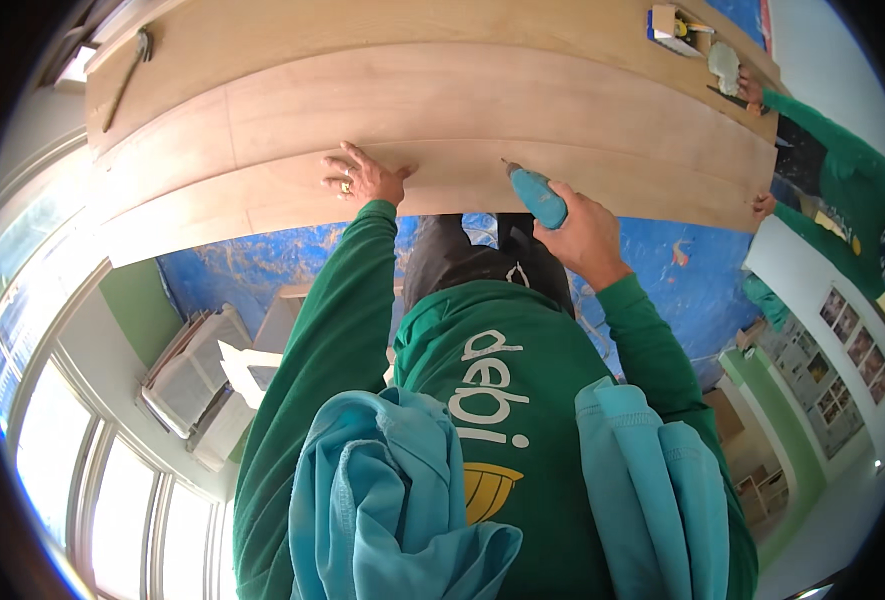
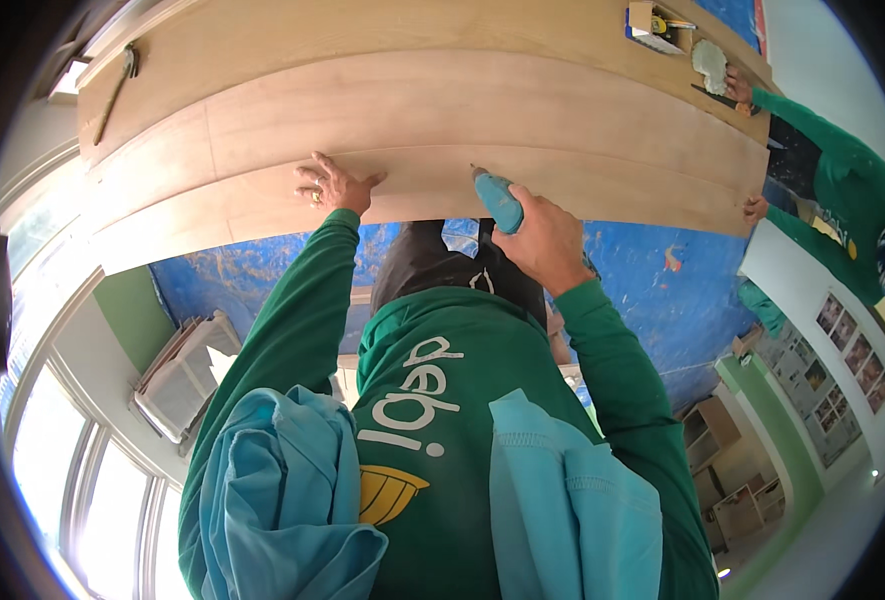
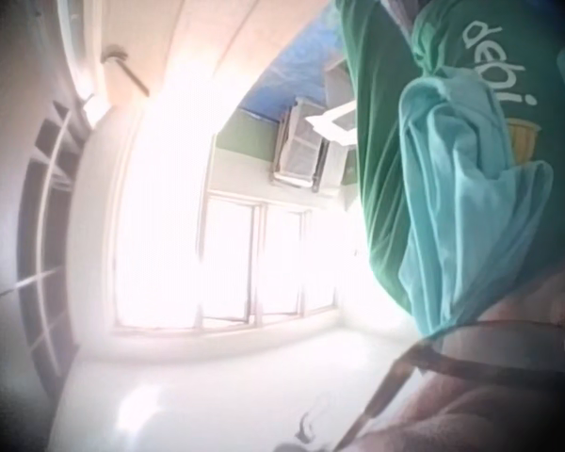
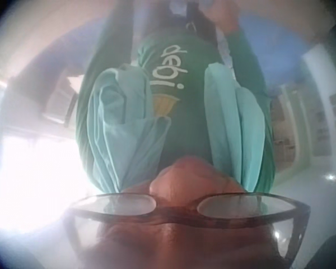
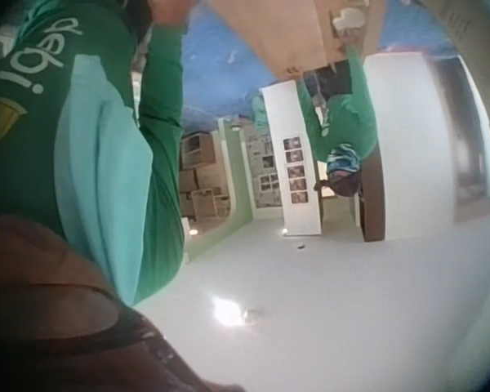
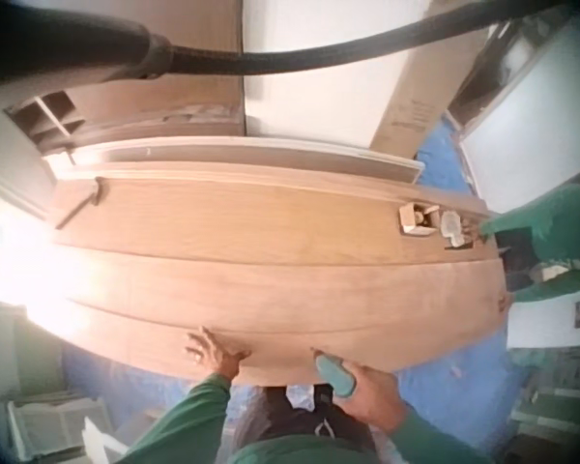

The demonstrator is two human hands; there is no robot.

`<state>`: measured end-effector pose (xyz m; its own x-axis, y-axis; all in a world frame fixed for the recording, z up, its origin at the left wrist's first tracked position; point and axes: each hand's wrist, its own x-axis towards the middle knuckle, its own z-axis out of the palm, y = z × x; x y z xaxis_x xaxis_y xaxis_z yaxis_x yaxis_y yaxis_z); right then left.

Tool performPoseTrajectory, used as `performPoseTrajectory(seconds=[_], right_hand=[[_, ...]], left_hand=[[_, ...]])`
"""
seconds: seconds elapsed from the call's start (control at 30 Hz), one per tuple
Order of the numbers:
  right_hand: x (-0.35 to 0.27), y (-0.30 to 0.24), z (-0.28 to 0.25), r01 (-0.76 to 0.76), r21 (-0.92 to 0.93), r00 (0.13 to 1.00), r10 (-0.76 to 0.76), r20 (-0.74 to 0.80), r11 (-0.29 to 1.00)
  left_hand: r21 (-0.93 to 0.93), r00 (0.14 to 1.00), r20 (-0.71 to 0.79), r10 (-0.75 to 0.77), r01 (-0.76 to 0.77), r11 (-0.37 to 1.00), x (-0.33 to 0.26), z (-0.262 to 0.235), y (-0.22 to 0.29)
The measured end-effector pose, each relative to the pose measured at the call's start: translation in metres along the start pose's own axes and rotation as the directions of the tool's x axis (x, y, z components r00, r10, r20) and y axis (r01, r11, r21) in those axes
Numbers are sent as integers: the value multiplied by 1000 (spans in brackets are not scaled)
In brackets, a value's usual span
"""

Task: The person measures and marks a large wooden panel using a tape measure and pencil, then uses a power drill to drive screws into the panel. The person also moves the panel and handles a green trash bag during the process.

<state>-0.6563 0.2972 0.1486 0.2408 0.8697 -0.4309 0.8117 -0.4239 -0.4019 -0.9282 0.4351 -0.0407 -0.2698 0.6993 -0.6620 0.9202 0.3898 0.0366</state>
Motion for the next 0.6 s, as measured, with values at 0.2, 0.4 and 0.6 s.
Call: performPoseTrajectory(seconds=[0.2,0.4,0.6], right_hand=[[3,1,-3,27,-26,1000,-27,15,999],[1,3,3,26,-44,1000,-27,-5,999],[5,6,3,46,-60,999,-46,1,997]], left_hand=[[-3,1000,8,-4,4,1000,0,1,0],[-11,1000,23,-3,3,1000,-4,0,-2],[-14,1000,27,-13,13,1000,-2,-4,0]])
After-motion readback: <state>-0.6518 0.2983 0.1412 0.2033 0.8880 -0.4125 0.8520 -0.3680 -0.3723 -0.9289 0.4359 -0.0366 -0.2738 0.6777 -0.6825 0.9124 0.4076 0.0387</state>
